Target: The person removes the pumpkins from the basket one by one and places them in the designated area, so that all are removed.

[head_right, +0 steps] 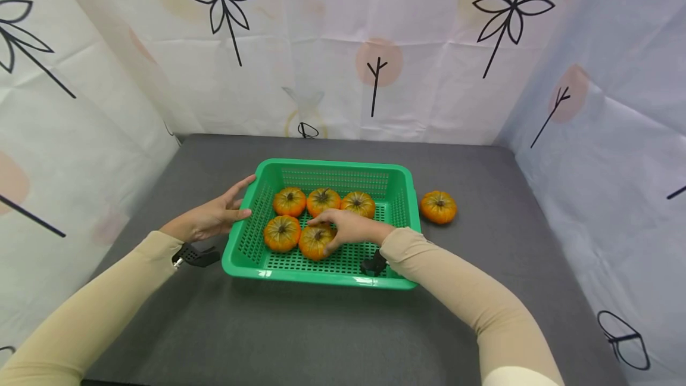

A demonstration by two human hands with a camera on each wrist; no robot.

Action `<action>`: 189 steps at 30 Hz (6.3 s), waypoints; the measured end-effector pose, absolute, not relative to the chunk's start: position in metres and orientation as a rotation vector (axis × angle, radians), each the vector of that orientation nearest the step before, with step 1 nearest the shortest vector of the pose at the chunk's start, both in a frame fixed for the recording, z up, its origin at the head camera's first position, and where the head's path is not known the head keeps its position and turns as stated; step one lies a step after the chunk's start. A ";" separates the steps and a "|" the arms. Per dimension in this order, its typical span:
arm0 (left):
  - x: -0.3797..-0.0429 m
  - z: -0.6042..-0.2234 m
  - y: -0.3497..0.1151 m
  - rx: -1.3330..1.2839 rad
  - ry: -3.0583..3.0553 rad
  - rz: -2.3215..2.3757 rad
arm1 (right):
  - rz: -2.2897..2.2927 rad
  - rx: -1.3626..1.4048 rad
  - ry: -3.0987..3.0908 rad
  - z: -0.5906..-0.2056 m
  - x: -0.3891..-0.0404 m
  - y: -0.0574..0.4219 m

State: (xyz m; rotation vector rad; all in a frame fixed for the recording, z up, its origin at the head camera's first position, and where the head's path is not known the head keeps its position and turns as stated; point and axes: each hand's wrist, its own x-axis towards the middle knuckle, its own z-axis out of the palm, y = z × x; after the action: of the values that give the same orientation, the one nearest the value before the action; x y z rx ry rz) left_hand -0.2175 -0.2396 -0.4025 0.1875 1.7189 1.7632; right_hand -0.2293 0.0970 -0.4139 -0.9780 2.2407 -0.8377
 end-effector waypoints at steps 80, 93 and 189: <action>-0.218 -0.404 -0.241 0.185 1.729 1.757 | -0.951 -0.867 2.379 -0.355 -0.232 0.137; -0.218 -0.403 -0.241 0.182 1.734 1.755 | -1.114 -0.741 2.426 -0.327 -0.238 0.175; -0.216 -0.400 -0.239 0.175 1.730 1.760 | -1.083 0.092 2.872 -0.424 -0.209 0.358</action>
State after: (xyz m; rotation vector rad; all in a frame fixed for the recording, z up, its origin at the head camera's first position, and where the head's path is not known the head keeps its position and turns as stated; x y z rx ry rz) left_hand -0.2159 -0.2392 -0.3996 0.1752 1.7298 1.7599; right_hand -0.2093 0.3575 -0.4242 0.0915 2.8723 -1.0832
